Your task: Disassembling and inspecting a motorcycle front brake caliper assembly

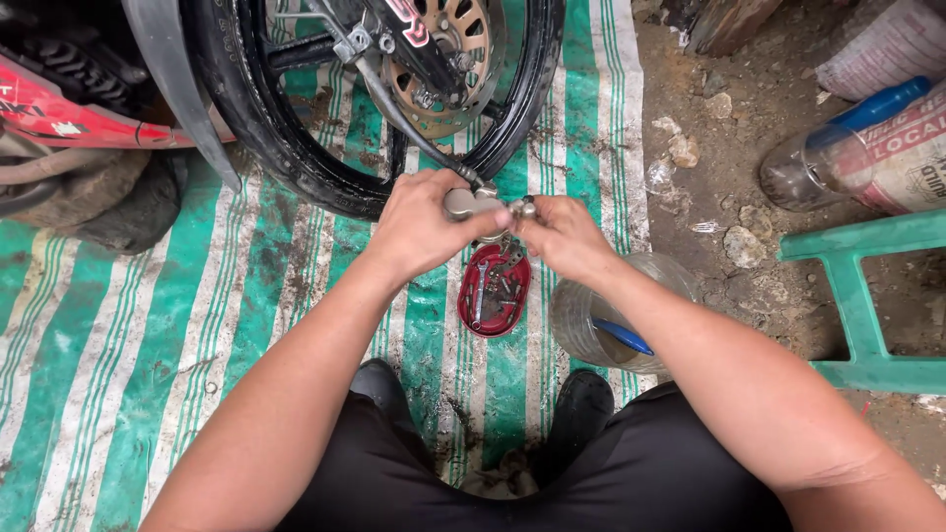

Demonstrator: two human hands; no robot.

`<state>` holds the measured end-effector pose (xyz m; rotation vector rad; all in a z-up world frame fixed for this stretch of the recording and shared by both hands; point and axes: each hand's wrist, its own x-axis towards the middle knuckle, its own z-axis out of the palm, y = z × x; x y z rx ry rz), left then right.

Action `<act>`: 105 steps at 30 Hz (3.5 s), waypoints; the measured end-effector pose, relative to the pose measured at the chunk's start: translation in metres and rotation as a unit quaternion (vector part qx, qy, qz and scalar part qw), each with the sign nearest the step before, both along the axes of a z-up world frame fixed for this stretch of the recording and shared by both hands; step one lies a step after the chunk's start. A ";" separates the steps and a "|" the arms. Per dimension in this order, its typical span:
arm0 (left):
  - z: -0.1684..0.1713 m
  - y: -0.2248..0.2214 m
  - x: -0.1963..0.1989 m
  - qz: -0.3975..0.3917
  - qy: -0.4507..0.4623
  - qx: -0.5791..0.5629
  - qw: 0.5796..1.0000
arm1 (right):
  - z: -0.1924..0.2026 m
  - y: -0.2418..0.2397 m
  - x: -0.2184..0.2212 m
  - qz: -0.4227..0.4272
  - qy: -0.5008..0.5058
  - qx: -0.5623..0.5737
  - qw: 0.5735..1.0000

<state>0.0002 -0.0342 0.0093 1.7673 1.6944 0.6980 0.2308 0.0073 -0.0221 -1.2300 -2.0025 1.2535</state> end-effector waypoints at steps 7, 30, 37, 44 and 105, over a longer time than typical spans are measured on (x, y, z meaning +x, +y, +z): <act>0.004 0.024 0.003 -0.049 0.071 -0.095 0.992 | -0.016 0.015 0.012 0.001 -0.030 0.036 0.999; -0.054 0.053 0.049 -0.025 -0.667 0.009 0.745 | -0.035 0.014 0.025 -0.069 0.324 -0.073 0.941; -0.020 0.044 0.076 0.102 -0.736 0.072 0.665 | -0.016 0.010 -0.036 -0.105 0.430 0.014 0.897; -0.015 0.043 0.093 0.141 -0.766 0.102 0.618 | 0.000 0.007 -0.040 -0.244 0.226 0.146 0.932; 0.003 0.024 0.056 0.078 -0.589 -0.111 0.796 | 0.045 -0.005 0.051 -0.065 0.479 0.013 0.875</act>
